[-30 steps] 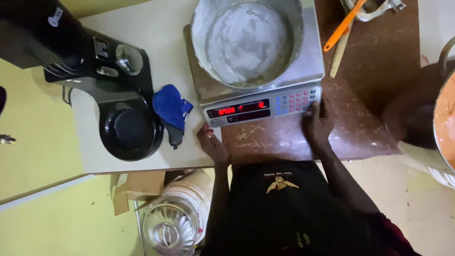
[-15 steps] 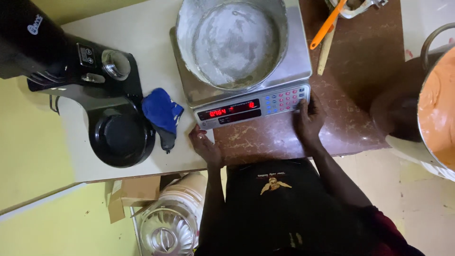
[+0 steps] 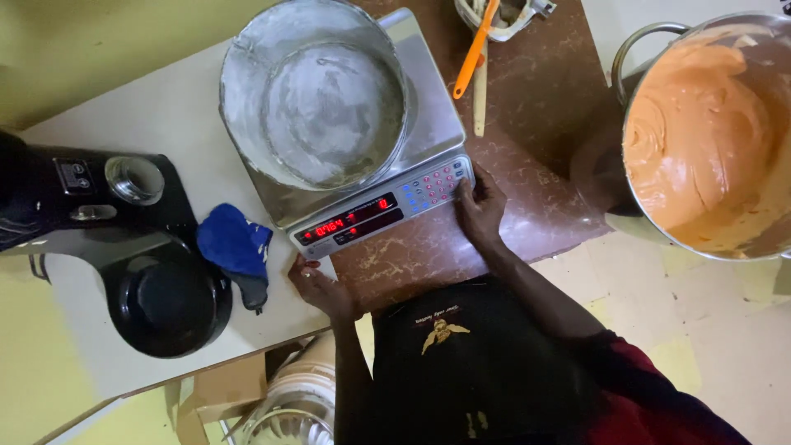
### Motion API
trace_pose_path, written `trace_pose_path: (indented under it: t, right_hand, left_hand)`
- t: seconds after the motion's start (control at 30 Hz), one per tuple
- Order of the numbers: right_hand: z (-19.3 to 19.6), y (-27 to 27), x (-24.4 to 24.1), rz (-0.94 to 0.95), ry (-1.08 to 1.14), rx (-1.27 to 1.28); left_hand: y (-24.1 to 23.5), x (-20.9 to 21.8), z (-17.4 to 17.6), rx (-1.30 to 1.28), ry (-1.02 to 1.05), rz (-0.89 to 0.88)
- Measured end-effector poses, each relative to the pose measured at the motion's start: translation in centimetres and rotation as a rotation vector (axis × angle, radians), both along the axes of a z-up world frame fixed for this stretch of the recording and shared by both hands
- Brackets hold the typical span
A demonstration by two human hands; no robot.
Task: The person portions a thick orange batter from a large mixing bowl into smaller metal bowls using a digital scale and an orange spatula. They repeatedly transfer batter, monitor the scale, and place filled bowls onto a nearby table.
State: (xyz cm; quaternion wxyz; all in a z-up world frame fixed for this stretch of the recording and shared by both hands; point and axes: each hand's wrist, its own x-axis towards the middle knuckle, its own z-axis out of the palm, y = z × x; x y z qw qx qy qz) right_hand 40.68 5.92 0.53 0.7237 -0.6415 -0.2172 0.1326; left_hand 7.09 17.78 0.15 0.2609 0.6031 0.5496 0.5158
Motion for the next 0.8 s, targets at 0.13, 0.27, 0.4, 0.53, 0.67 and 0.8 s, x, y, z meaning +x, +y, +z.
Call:
trace_pose_path:
  t: [0.13, 0.27, 0.4, 0.53, 0.67, 0.8]
  right_hand:
    - [1.0, 0.2, -0.3, -0.011, -0.013, 0.008]
    - [3.6, 0.1, -0.3, 0.000, -0.044, -0.019]
    - [10.1, 0.8, -1.3, -0.089, 0.051, 0.064]
    - [7.9, 1.6, 4.3, -0.270, -0.251, -0.136]
    - [11.3, 6.3, 9.8, -0.206, -0.423, -0.446]
    - [6.3, 11.3, 16.0, -0.081, -0.692, -0.918]
  left_hand:
    - [0.6, -1.4, -3.4, -0.085, 0.002, 0.032]
    - [0.8, -2.3, -4.1, -0.169, -0.030, 0.048]
    - [1.3, -2.9, -5.5, -0.285, -0.003, 0.101]
    - [0.8, -0.3, 0.1, -0.188, -0.084, 0.053]
    - [0.2, 0.6, 1.5, -0.138, 0.133, 0.103]
    - [-0.1, 1.5, 3.6, -0.077, 0.229, 0.093]
